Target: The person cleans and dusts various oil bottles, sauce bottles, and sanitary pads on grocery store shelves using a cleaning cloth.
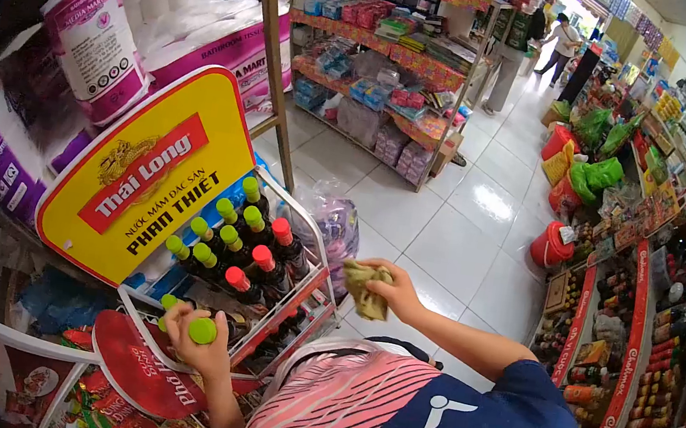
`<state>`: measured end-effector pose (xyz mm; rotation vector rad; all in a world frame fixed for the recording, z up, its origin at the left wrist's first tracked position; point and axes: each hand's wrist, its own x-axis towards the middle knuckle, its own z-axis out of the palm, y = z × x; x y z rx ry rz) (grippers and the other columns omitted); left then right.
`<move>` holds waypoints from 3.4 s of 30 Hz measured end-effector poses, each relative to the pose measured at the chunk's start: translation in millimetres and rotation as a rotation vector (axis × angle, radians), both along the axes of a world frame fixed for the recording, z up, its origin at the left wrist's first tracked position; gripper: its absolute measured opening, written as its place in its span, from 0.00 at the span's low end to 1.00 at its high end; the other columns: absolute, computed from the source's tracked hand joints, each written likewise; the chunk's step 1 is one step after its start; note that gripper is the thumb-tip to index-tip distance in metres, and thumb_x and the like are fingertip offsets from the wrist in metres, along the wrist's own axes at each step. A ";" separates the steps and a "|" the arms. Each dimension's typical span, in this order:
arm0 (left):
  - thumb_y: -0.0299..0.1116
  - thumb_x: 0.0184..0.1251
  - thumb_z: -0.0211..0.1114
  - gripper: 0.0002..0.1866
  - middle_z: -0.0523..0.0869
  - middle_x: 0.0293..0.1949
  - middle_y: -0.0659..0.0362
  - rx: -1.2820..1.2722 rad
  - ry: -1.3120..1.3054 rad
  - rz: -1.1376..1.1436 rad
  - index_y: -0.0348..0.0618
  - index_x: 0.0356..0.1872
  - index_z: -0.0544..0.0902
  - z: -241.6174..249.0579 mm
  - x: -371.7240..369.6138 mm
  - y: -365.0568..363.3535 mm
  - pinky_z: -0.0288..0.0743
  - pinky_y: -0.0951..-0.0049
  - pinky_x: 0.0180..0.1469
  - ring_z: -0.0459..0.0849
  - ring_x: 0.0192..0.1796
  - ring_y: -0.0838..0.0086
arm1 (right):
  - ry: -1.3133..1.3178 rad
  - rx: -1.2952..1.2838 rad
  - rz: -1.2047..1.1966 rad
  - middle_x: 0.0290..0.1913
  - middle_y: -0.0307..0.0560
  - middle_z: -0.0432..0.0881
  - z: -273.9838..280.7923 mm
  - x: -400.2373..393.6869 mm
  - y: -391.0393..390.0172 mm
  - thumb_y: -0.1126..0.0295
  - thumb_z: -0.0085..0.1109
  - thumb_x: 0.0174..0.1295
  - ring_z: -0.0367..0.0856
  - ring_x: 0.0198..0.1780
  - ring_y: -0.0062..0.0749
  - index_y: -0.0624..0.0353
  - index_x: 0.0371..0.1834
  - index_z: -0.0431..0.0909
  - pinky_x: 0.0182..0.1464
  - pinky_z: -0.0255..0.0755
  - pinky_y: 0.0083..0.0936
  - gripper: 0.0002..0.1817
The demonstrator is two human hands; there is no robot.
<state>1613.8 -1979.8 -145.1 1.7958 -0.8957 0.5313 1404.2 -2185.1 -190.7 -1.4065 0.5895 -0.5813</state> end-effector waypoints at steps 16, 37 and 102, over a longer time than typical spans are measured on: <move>0.39 0.41 0.71 0.21 0.70 0.15 0.60 -0.803 0.739 -1.392 0.40 0.29 0.68 57.7 -47.5 -129.1 0.64 0.79 0.23 0.69 0.18 0.78 | -0.195 -0.147 0.350 0.44 0.49 0.72 85.6 70.4 -20.4 0.63 0.49 0.52 0.69 0.46 0.28 0.66 0.45 0.71 0.49 0.61 0.21 0.20; 0.52 0.53 0.54 0.20 0.68 0.11 0.60 -0.592 1.167 -1.492 0.43 0.25 0.68 70.8 -89.3 -179.6 0.70 0.70 0.27 0.69 0.13 0.73 | -0.206 0.071 0.384 0.42 0.44 0.73 86.5 -18.0 -41.1 0.57 0.65 0.40 0.70 0.44 0.23 0.66 0.50 0.65 0.46 0.64 0.20 0.35; 0.56 0.64 0.35 0.27 0.77 0.30 0.63 -0.073 1.701 -1.303 0.43 0.46 0.69 -36.9 -102.5 -198.7 0.72 0.80 0.33 0.76 0.31 0.79 | -0.192 -1.323 -0.212 0.42 0.47 0.75 75.0 -23.8 10.2 0.67 0.59 0.47 0.71 0.49 0.45 0.57 0.38 0.76 0.53 0.63 0.36 0.14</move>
